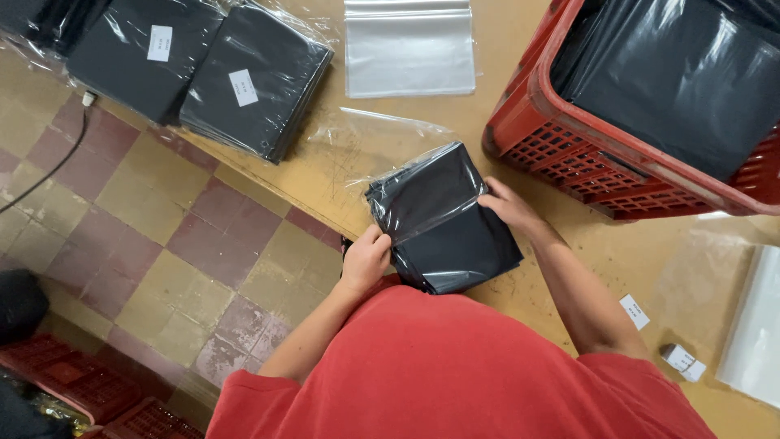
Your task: The person repeatedly places black rectangular items into clear plastic bags, seals them, and affixes small white labels. They then stack the packaged items on the table and transfer them into a red plastic crate.
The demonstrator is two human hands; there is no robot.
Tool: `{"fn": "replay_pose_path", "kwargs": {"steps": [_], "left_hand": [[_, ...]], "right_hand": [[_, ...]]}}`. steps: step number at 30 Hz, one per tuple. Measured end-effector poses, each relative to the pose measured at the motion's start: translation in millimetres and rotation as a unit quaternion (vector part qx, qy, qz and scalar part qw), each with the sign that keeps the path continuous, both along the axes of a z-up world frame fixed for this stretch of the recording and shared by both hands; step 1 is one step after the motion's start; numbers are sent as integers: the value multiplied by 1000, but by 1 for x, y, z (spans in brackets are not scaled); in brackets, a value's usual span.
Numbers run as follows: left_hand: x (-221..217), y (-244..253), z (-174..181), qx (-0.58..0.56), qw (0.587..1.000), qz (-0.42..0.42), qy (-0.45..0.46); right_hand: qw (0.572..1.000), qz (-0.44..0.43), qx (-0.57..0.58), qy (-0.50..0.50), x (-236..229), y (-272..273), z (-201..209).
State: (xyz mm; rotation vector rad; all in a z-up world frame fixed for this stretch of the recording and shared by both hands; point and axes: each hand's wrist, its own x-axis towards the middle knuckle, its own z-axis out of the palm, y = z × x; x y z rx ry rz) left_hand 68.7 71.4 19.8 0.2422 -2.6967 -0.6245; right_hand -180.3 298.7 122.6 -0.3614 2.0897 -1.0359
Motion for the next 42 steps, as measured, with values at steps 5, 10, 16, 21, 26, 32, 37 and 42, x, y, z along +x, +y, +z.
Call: {"fn": "replay_pose_path", "kwargs": {"steps": [5, 10, 16, 21, 26, 32, 37, 42], "left_hand": [[-33, -5, 28, 160, 984, 67, -27], [-70, -60, 63, 165, 981, 100, -22], [-28, -93, 65, 170, 970, 118, -129], [-16, -95, 69, 44, 966, 139, -214], [-5, -109, 53, -128, 976, 2, -177], [9, -112, 76, -10, 965, -77, -249], [-42, -120, 93, 527, 837, 62, -130], [-94, -111, 66, 561, 786, 223, -137]], "right_hand": [[983, -109, -147, -10, 9, -13, 10], [953, -240, -183, -21, 32, -42, -40], [944, -280, -176, -12, 65, -42, -103], [953, -88, -63, 283, 57, -34, -70], [837, 104, -27, 537, 44, -15, -90], [880, 129, -99, 446, 67, 4, -108], [962, -126, -233, 62, 32, -45, -75], [952, -258, -158, -36, 12, -107, -61]]}}
